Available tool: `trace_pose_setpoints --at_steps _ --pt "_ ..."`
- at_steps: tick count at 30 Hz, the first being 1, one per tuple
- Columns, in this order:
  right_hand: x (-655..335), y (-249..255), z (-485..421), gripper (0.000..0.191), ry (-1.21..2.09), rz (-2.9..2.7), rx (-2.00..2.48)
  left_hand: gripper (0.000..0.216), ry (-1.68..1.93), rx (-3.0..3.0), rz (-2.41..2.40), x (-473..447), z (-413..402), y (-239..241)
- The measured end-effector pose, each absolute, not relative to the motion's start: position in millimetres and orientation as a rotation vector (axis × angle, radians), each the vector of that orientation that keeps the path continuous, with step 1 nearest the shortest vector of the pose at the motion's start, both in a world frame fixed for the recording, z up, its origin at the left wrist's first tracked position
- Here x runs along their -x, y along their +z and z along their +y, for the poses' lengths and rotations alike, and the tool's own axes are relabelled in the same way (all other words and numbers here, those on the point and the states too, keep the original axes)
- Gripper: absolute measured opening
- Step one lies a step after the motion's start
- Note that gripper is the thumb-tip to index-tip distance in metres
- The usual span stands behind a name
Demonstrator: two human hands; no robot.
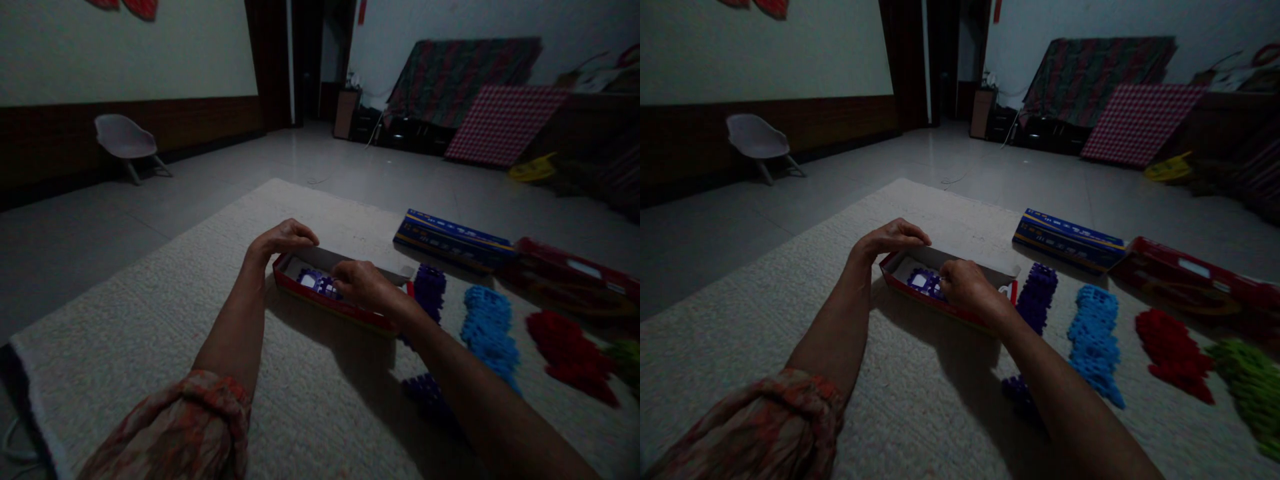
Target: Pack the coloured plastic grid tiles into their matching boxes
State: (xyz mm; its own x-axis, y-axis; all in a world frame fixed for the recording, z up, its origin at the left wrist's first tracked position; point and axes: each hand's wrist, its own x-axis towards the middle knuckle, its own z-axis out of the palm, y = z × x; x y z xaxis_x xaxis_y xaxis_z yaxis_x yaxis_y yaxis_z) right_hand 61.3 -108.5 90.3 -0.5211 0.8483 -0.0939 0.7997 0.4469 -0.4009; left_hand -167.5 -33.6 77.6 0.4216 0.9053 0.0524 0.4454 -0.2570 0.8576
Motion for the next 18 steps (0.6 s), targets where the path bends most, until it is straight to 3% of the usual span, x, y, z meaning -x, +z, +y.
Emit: trace_pose_setpoints --at_steps 10,18 --pt "-72.5 73.2 -98.1 0.026 0.455 -2.823 1.443 0.015 0.706 -1.853 1.172 167.3 -32.8 79.8" --pt "-77.2 86.3 -105.9 0.011 0.429 -2.702 1.44 0.015 0.72 -1.847 1.17 168.1 -33.0 78.6"
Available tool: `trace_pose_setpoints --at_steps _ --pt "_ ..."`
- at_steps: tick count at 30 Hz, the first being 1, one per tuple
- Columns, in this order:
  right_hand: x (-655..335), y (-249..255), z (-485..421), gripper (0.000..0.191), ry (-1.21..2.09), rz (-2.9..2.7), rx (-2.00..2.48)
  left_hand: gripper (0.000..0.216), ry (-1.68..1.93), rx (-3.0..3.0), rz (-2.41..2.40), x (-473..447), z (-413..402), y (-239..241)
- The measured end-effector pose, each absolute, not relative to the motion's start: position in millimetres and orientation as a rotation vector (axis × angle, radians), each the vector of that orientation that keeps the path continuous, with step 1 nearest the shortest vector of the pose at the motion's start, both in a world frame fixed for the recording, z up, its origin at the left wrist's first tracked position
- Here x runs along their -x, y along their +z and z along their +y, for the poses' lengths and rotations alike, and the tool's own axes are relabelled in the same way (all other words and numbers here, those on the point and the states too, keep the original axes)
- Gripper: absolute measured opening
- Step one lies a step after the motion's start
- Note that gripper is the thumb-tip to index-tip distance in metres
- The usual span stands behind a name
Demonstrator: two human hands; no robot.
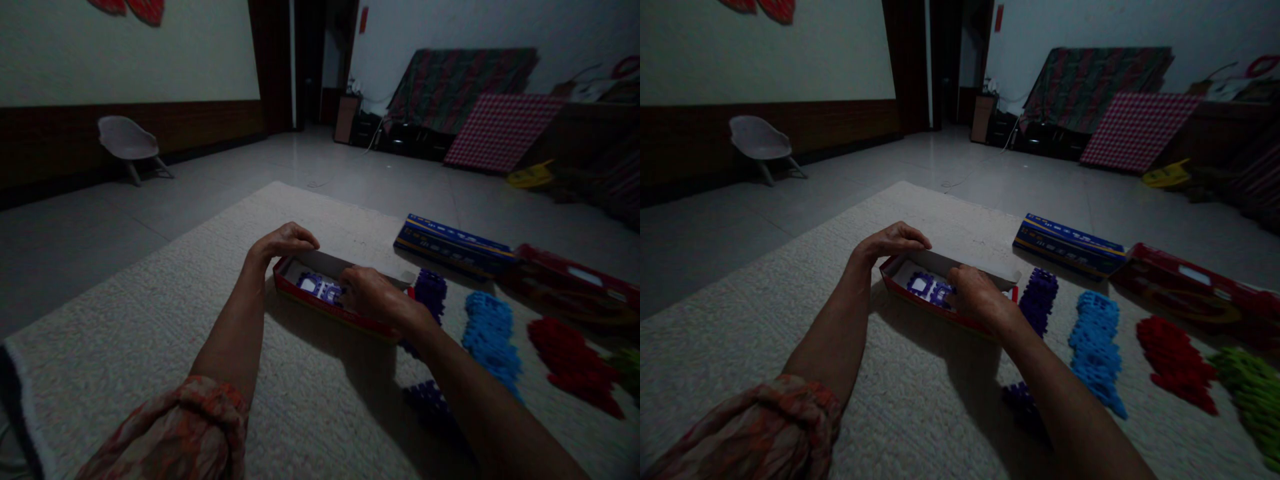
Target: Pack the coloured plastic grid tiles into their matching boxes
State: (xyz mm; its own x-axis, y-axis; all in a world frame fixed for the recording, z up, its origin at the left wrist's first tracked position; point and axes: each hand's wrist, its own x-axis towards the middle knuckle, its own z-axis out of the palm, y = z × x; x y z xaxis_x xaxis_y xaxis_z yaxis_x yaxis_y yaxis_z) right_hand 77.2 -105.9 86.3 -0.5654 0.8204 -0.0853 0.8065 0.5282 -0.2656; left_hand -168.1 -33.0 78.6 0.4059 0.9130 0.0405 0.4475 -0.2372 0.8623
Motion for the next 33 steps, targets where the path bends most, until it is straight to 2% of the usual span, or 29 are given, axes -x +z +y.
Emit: trace_pose_setpoints --at_steps 6,13,18,25,33 --pt "-131.9 112.2 -142.2 0.015 0.195 -2.342 1.248 0.016 0.753 -1.91 1.144 168.3 -33.0 80.2" --pt "-196.5 75.6 -185.7 0.015 -0.061 -2.079 1.241 0.027 0.787 -2.068 1.157 163.1 -41.4 81.3" --pt "-207.2 48.8 -198.1 0.016 -0.052 -1.951 1.288 0.031 0.88 -2.255 1.109 163.8 -60.4 68.0" --pt "-204.2 35.1 -205.1 0.019 0.052 -1.749 1.365 0.044 1.035 -2.215 1.154 179.1 -72.1 53.2" --pt "-205.3 13.5 -204.2 0.016 0.14 -1.745 1.357 0.045 1.063 -2.204 1.089 168.8 -67.8 51.6"
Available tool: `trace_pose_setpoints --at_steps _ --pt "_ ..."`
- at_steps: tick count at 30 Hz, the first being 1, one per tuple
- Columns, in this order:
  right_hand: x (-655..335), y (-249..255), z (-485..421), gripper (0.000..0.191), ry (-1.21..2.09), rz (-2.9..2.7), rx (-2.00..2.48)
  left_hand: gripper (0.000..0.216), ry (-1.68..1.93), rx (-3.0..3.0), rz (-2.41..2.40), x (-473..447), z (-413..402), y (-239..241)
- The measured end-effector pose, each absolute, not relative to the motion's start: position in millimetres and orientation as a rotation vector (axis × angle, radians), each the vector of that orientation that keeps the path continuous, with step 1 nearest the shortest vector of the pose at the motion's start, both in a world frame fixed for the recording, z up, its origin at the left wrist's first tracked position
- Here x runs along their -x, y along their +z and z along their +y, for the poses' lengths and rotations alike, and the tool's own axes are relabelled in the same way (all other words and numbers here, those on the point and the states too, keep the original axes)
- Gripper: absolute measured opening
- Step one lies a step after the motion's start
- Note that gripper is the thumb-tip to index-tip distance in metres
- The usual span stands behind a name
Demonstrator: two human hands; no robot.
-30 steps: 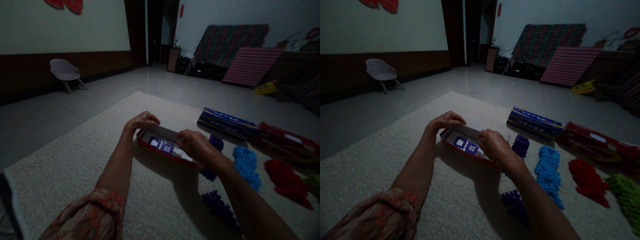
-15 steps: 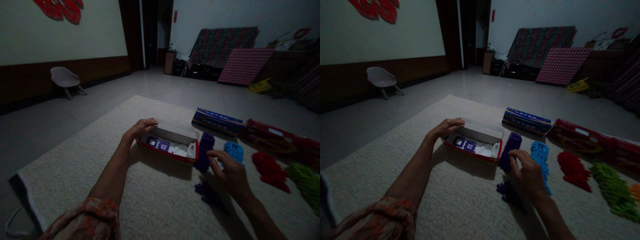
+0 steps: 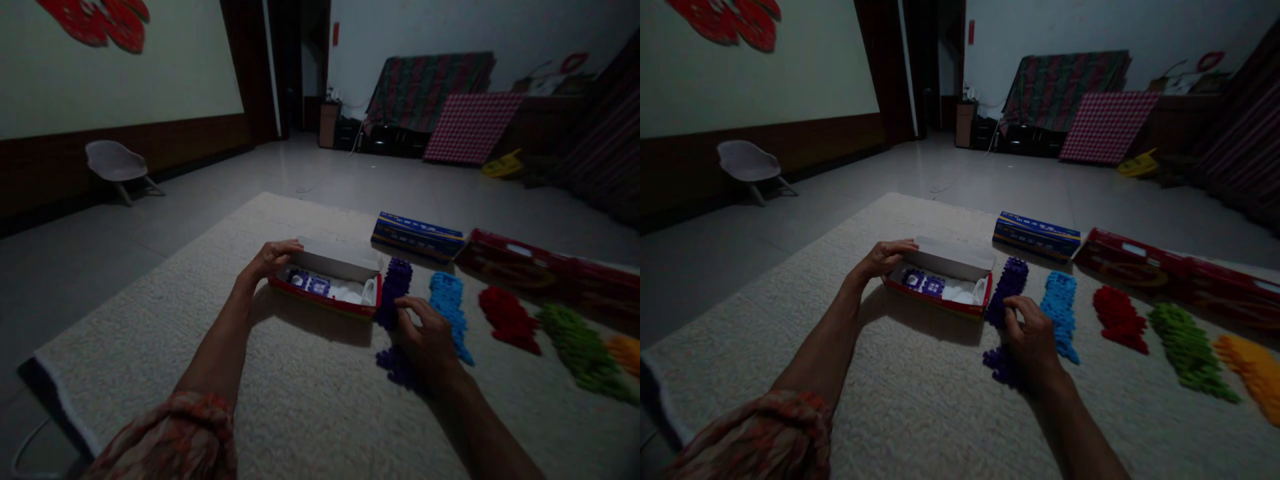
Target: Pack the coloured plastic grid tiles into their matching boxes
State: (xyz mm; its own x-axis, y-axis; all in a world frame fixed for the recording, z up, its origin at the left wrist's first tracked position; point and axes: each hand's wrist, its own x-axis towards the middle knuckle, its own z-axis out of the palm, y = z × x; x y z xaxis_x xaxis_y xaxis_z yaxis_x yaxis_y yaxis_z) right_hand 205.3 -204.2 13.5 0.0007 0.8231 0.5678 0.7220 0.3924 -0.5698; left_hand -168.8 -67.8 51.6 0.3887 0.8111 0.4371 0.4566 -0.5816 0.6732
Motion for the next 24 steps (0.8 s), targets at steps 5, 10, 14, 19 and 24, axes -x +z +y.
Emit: trace_pose_setpoints --at_steps 5,10,14,19,24 --pt "-210.6 16.0 -205.4 0.014 0.209 -1.823 1.381 0.04 1.034 -2.162 1.102 173.0 -67.6 50.2" --pt "-211.0 25.4 -208.2 0.021 0.193 -2.025 1.498 0.039 1.058 -2.135 1.116 173.3 -64.8 48.4" --pt "-208.7 24.3 -208.5 0.024 0.081 -2.092 1.58 0.04 1.022 -2.16 1.149 171.3 -66.1 51.8" --pt "-209.3 12.8 -204.3 0.021 -0.011 -2.048 1.619 0.045 0.986 -2.21 1.118 170.9 -67.5 53.9" --pt "-210.0 9.4 -200.9 0.016 -0.03 -2.007 1.587 0.055 0.935 -2.257 1.111 169.2 -65.8 53.2"
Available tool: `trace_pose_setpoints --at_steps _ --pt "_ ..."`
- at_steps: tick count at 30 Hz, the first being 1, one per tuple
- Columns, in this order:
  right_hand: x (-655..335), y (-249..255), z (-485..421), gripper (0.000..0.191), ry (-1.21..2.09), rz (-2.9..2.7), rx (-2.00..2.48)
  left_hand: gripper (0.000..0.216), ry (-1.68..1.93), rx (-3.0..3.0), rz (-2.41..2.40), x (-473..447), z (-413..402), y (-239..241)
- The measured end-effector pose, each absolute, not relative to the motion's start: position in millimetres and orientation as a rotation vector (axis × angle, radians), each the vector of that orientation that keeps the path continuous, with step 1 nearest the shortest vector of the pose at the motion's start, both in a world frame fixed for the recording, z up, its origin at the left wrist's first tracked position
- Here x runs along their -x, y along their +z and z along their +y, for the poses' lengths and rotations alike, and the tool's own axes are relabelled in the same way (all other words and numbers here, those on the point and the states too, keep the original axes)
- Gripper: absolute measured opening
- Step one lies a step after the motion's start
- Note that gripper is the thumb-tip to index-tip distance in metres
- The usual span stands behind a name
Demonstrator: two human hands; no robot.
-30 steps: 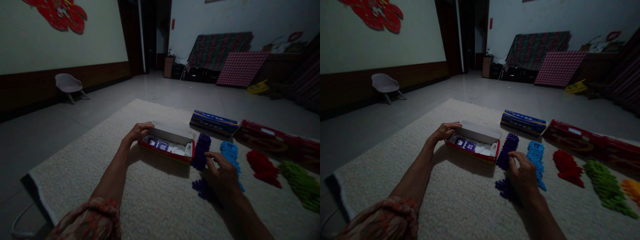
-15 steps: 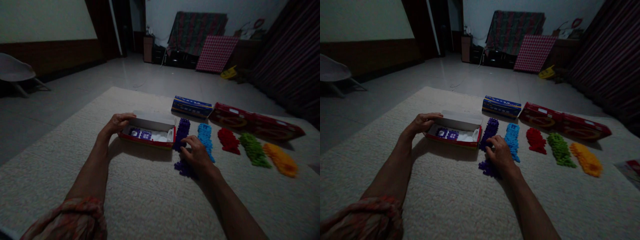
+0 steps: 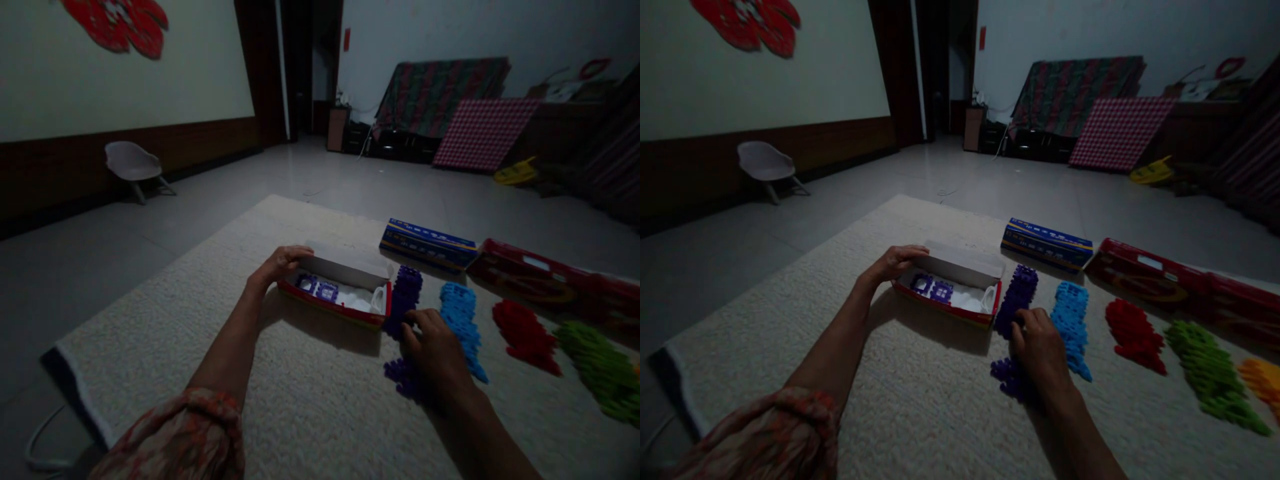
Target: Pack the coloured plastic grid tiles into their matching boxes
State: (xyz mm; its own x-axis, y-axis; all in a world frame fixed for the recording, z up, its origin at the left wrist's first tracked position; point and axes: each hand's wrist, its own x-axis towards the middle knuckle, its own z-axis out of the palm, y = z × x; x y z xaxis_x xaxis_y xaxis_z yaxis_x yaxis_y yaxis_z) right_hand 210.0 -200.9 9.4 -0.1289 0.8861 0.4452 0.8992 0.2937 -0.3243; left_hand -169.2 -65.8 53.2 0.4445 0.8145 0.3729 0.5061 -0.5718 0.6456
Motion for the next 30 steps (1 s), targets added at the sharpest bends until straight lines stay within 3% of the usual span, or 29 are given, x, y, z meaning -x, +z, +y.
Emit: trace_pose_setpoints --at_steps 12,16,20,26,30 --pt "-207.3 24.2 -207.2 0.018 0.066 -1.967 1.676 0.062 0.869 -2.302 1.141 170.4 -64.8 52.6" --pt "-206.0 22.0 -206.8 0.027 0.152 -1.913 1.839 0.059 0.866 -2.375 1.132 172.5 -63.5 51.0" --pt "-211.0 29.4 -211.5 0.024 0.291 -1.862 1.802 0.055 0.828 -2.425 1.129 173.5 -61.7 49.4" --pt "-226.4 73.5 -197.0 0.027 0.358 -1.777 1.648 0.054 0.876 -2.417 1.136 173.7 -60.3 45.2" --pt "-186.7 103.5 -167.4 0.022 0.366 -1.983 1.452 0.052 0.891 -2.412 1.146 172.9 -63.6 48.4"
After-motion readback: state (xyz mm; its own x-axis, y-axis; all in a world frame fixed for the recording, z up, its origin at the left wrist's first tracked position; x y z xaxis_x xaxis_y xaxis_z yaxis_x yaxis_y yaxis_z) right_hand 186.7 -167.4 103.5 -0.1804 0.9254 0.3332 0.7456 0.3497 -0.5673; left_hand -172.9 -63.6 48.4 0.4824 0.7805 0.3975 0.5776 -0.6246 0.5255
